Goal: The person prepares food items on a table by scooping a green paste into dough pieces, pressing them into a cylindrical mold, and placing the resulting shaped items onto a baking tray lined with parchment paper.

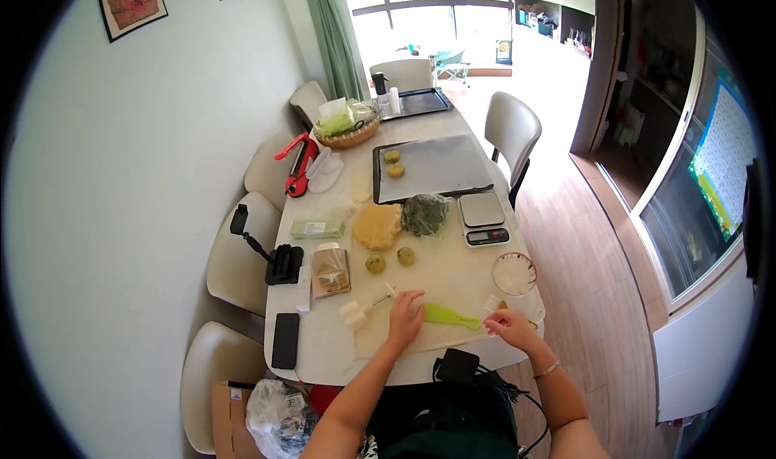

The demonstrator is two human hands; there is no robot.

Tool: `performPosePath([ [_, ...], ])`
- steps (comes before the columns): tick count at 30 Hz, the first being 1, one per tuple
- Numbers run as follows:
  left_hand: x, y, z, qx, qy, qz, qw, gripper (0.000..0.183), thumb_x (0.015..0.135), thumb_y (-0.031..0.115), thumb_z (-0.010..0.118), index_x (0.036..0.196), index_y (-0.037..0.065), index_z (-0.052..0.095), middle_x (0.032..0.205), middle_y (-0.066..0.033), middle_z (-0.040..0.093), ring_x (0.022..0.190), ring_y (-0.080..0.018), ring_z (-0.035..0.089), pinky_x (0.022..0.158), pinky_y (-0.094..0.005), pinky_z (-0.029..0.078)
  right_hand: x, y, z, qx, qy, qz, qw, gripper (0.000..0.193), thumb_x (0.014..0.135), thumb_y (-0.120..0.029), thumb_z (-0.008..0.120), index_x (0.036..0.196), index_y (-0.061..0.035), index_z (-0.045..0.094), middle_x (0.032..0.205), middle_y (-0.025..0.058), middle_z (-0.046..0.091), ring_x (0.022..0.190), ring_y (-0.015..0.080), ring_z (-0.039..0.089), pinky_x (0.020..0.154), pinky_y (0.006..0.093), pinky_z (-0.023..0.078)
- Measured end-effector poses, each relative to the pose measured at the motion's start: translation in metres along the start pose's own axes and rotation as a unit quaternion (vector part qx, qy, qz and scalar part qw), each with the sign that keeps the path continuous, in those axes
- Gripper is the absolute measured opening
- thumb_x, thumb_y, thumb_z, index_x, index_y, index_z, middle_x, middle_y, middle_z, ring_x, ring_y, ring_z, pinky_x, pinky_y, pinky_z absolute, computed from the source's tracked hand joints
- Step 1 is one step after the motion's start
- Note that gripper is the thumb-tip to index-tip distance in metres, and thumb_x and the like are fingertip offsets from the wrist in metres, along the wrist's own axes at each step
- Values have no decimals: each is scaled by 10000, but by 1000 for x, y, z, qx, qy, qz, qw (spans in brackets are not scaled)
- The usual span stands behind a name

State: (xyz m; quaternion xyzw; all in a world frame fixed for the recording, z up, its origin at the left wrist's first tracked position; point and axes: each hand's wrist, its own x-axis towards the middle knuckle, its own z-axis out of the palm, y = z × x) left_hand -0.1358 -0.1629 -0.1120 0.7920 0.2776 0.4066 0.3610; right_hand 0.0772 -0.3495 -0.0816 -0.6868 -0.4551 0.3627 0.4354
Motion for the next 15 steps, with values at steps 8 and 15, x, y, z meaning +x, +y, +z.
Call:
performPosePath([
  [8,57,-2,-30,143,-17,-7,990,410,718,119,699,1108,71,583,1018,-157,571,975,-336,556,837,-406,449,27,-29,21,-99,-24,-77,992,134,823,-152,640,841,-20,646,760,117,638,686,218,642,634,311,509],
  [15,38,38,-93,491,-166,-167,839,337,649,201,742,943,95,617,971,-127,572,962,-330,562,840,-490,414,28,-32,39,-326,45,-63,942,178,765,-158,661,887,-69,568,897,125,539,759,322,609,648,418,509],
])
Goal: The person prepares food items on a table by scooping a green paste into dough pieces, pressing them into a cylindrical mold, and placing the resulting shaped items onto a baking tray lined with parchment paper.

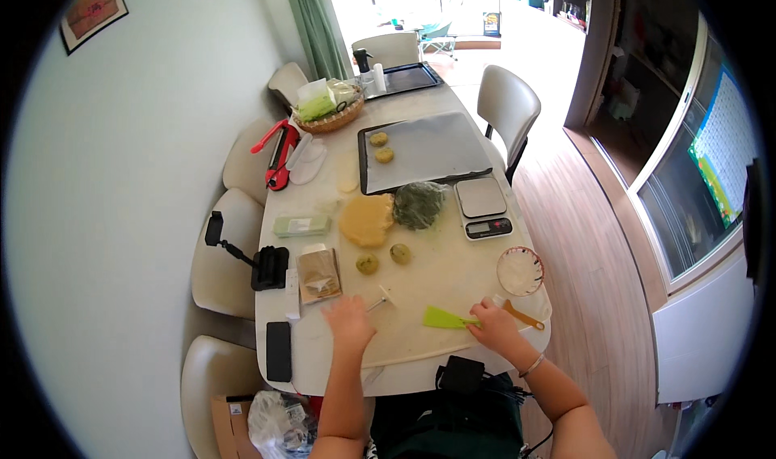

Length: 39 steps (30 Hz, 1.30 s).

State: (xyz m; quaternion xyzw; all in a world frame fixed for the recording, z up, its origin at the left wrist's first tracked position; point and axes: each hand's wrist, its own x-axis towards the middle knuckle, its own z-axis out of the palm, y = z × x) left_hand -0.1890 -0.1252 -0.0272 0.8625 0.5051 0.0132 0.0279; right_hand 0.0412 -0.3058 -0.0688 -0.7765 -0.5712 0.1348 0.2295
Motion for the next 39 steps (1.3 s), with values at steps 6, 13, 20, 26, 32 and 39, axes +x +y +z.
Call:
performPosePath([
  [6,3,-24,16,32,-81,5,996,353,584,251,772,874,92,649,946,-135,594,926,-341,579,772,-464,466,-9,8,17,47,1,-47,998,217,746,-159,668,913,-79,554,925,123,514,767,326,600,655,417,513],
  [13,10,-6,-15,-128,-170,64,975,458,592,343,789,957,87,687,863,-121,668,858,-231,645,701,-363,499,-19,2,10,23,-25,-45,998,234,744,-185,688,931,-91,583,935,118,539,791,315,604,665,408,505],
  [20,9,-3,33,-599,-244,5,762,406,808,330,649,1084,34,622,951,-67,664,900,-149,628,754,-275,497,-61,47,-37,-219,77,120,965,218,737,-230,678,832,-41,622,914,112,557,881,284,562,730,398,458],
  [26,-15,52,61,-875,-240,19,421,587,902,426,525,1314,22,417,1168,-97,577,1058,-206,579,863,-313,483,-67,67,-31,-168,110,107,974,163,727,-187,674,800,-52,617,857,107,559,913,304,524,775,410,428],
  [32,-8,88,83,-891,-186,-46,412,406,893,108,593,1268,9,472,1217,-94,558,1110,-209,559,915,-366,487,-49,58,-31,-43,84,66,993,99,751,-110,656,785,-45,591,748,128,599,695,326,598,619,397,476],
  [39,0,94,89,-853,-85,-66,510,408,853,41,629,1232,0,485,1147,-94,584,1042,-177,579,895,-325,485,-18,17,-53,253,185,69,947,58,838,-63,638,866,-16,620,704,137,608,594,202,632,542,276,478],
])
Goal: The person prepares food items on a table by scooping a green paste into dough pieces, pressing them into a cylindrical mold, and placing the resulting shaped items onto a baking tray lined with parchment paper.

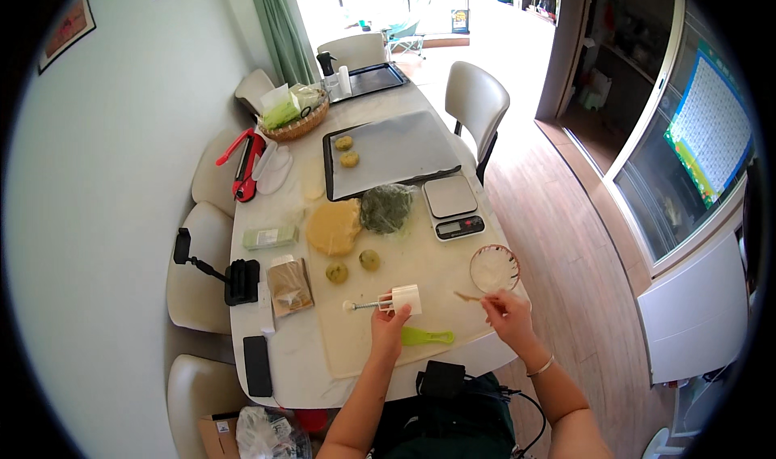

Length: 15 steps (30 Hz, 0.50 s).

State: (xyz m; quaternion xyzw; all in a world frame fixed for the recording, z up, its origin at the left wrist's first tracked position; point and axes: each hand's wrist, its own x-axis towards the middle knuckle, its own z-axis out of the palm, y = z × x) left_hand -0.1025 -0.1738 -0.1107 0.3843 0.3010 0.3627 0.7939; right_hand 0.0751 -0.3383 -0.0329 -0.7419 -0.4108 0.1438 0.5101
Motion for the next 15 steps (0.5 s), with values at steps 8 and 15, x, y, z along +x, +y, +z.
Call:
performPosePath([
  [8,-11,21,-6,31,32,48,998,502,803,-7,680,1257,-17,466,1149,-87,583,1043,-156,570,906,-285,464,58,-13,-30,-164,100,-97,977,110,885,-104,588,891,1,622,799,150,622,674,267,629,586,336,488],
  [15,-14,16,-1,44,15,44,998,532,790,12,706,1261,-19,462,1126,-82,596,1016,-150,588,890,-277,474,70,-5,-21,-187,19,-126,974,173,905,-160,564,860,1,609,843,169,625,713,355,607,619,398,487],
])
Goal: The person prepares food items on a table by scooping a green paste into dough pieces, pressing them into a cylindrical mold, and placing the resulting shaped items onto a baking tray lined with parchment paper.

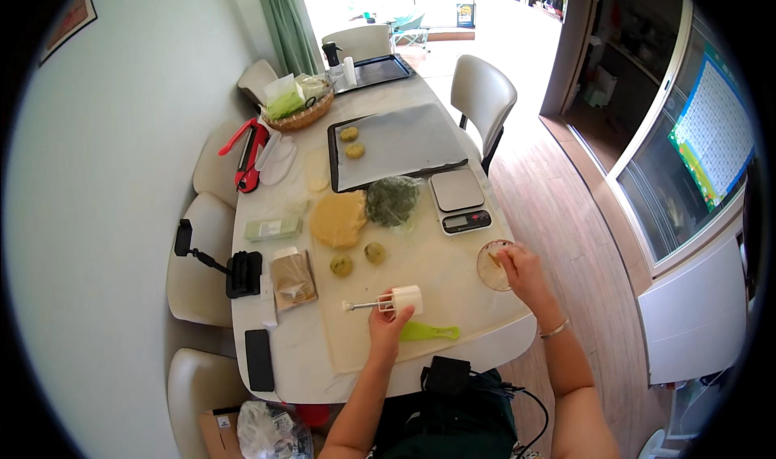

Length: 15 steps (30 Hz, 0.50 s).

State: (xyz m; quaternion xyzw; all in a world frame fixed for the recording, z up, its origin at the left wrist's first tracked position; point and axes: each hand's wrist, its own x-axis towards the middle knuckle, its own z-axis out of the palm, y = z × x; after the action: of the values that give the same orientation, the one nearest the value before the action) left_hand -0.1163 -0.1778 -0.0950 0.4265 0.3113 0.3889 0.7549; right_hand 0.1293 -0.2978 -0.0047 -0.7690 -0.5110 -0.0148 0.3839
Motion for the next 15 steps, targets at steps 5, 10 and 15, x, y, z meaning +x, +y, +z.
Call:
performPosePath([
  [5,6,-2,7,31,-9,1,999,494,807,17,676,1257,-10,474,1116,-71,594,1027,-143,568,902,-283,457,-1,1,-3,-17,12,-9,1000,174,913,-162,555,850,-7,605,826,167,623,702,340,614,603,383,489],
  [10,12,-3,-9,38,20,29,999,492,807,11,673,1254,-13,470,1126,-77,589,1031,-152,571,916,-287,455,-5,-27,-18,81,27,83,993,142,920,-133,543,877,-13,606,765,156,613,634,303,609,567,349,476],
  [15,11,5,-21,31,31,51,998,539,791,5,704,1264,-29,449,1127,-94,589,1025,-161,583,874,-274,483,-7,-44,34,198,-92,81,973,107,907,-116,567,911,-19,614,761,142,622,623,256,614,532,308,471],
])
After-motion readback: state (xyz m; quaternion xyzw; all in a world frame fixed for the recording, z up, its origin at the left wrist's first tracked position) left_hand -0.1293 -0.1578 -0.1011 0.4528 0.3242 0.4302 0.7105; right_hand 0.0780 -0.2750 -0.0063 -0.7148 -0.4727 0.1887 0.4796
